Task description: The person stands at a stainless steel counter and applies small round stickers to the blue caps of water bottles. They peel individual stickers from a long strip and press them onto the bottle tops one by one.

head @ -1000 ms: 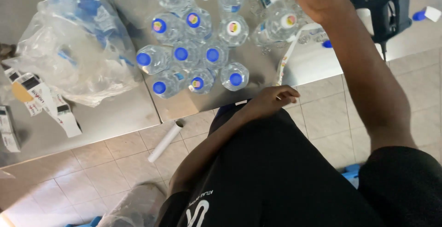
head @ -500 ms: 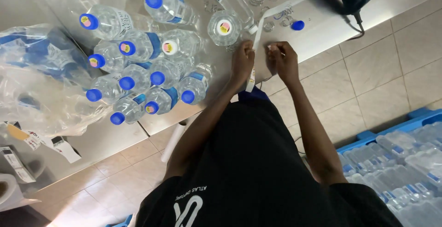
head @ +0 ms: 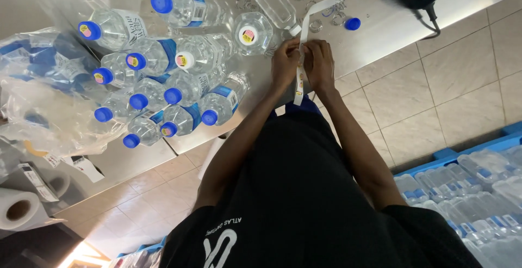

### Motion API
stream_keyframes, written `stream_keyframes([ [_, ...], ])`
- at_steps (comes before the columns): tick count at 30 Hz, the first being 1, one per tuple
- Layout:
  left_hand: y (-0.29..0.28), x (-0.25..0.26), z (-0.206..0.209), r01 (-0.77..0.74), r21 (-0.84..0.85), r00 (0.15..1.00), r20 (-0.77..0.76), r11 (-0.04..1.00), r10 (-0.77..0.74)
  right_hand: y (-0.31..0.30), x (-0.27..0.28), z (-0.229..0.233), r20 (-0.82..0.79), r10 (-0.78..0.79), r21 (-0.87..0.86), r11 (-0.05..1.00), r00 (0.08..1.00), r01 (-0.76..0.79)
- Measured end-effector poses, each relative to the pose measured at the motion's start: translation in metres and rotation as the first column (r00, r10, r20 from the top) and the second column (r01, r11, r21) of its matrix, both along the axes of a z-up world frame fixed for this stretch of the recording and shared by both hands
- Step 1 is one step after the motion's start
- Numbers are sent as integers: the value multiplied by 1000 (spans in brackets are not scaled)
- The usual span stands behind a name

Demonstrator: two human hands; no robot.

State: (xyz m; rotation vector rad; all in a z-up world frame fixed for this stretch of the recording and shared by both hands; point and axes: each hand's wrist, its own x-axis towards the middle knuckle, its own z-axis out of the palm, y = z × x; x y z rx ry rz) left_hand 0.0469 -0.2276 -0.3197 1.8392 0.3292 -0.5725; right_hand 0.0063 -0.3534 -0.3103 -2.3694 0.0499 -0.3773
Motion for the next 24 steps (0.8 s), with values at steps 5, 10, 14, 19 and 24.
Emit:
stream_keyframes([
  [5, 4, 1, 22, -60, -129, 998, -9, 990, 59, 1, -4, -4, 46, 23, -20, 1000, 999, -22],
  [10, 10, 7, 12, -98, -206, 995, -20, 974, 96, 1, -8, 12, 47, 132, -23, 991, 990, -131],
  [14, 12, 6, 8, -99, -229, 995, -36, 968, 93, -4, -7, 26, 13, 153, 88, 984, 988, -153],
  [19, 10, 2, 0, -99, -244, 995, -12, 965, 99, -12, -1, 49, -209, 18, 512, 854, 978, 94],
  [24, 17, 2, 19, -77, -237, 996, 25, 969, 86, -13, 1, 53, -241, -16, 544, 826, 971, 148],
])
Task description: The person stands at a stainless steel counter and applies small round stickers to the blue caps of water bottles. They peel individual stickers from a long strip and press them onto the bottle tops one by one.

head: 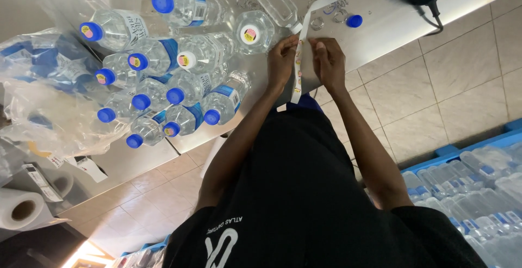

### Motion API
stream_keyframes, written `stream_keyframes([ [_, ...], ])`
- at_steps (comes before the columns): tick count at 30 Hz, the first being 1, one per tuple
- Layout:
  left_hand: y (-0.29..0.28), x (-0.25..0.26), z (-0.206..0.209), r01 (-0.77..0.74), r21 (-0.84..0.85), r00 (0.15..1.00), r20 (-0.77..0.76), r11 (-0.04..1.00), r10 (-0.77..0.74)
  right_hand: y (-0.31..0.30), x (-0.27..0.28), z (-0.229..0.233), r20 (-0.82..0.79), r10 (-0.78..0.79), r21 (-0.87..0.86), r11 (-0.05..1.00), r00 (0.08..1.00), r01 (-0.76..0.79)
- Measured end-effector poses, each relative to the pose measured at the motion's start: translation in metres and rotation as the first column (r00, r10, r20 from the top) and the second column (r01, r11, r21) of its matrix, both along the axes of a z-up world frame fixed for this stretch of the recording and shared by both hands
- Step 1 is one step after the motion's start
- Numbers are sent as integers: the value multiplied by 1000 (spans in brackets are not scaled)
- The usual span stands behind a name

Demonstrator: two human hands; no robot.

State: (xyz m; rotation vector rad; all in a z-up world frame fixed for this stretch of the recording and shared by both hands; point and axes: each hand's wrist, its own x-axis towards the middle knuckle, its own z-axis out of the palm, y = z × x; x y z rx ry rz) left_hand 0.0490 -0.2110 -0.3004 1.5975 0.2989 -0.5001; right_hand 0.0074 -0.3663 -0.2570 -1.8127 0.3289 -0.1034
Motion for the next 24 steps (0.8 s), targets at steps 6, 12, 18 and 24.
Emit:
stream_keyframes([
  [6, 22, -33, -2, 102, 102, 995, -31, 989, -100, -2, 0, 0, -61, -99, 109, 988, 993, 105],
  [12, 62, -77, 128, 401, -14, 912, 99, 916, -398, 0, 24, 68, -17, -249, 258, 935, 968, 245],
  [18, 144, -66, 325, 332, -310, 943, 107, 891, -314, 24, 59, 173, 352, 37, 125, 988, 935, -86],
  [24, 226, -58, 347, -197, -199, 901, 348, 960, 258, 123, 116, 284, 303, 766, -513, 633, 567, -581],
])
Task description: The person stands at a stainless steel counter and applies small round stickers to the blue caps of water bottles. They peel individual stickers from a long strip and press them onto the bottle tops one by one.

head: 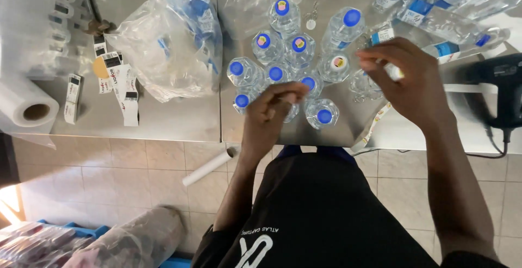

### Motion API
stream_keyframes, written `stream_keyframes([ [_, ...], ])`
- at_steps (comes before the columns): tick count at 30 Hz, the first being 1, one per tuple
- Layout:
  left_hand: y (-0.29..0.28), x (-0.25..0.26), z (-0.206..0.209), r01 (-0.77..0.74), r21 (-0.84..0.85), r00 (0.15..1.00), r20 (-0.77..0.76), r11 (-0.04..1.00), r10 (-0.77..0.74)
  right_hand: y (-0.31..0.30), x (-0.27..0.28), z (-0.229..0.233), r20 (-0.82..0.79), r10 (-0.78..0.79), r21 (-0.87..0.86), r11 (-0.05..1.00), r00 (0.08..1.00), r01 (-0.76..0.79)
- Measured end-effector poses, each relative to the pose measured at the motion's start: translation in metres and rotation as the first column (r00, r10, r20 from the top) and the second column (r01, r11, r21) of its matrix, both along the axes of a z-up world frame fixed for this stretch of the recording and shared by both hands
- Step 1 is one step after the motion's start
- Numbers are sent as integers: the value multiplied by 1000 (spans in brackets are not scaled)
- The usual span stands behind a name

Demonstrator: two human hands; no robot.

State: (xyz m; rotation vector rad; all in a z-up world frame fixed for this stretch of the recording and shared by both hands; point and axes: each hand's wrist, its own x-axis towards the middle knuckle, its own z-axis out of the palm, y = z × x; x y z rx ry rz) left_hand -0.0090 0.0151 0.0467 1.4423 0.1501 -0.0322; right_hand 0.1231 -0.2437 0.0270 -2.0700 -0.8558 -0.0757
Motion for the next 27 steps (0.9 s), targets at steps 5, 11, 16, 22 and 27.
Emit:
stream_keyframes([
  [5, 36, -4, -16, -248, 309, 966, 147, 918, 212, 72, 40, -29, -50, 119, -306, 943, 992, -128],
  [11, 43, -18, -50, -253, 351, 960, 206, 901, 189, 104, 48, -62, 30, 149, -352, 927, 988, -129],
  [16, 42, -18, -55, -207, 345, 970, 192, 915, 147, 105, 49, -69, 162, 174, -415, 905, 971, -93],
  [22, 32, 17, -84, -204, 453, 961, 264, 868, 88, 109, 60, -60, 325, 378, -674, 736, 867, -68],
  [27, 6, 76, -137, -167, 585, 977, 204, 794, 55, 112, 60, -43, 224, 383, -788, 612, 896, -64],
])
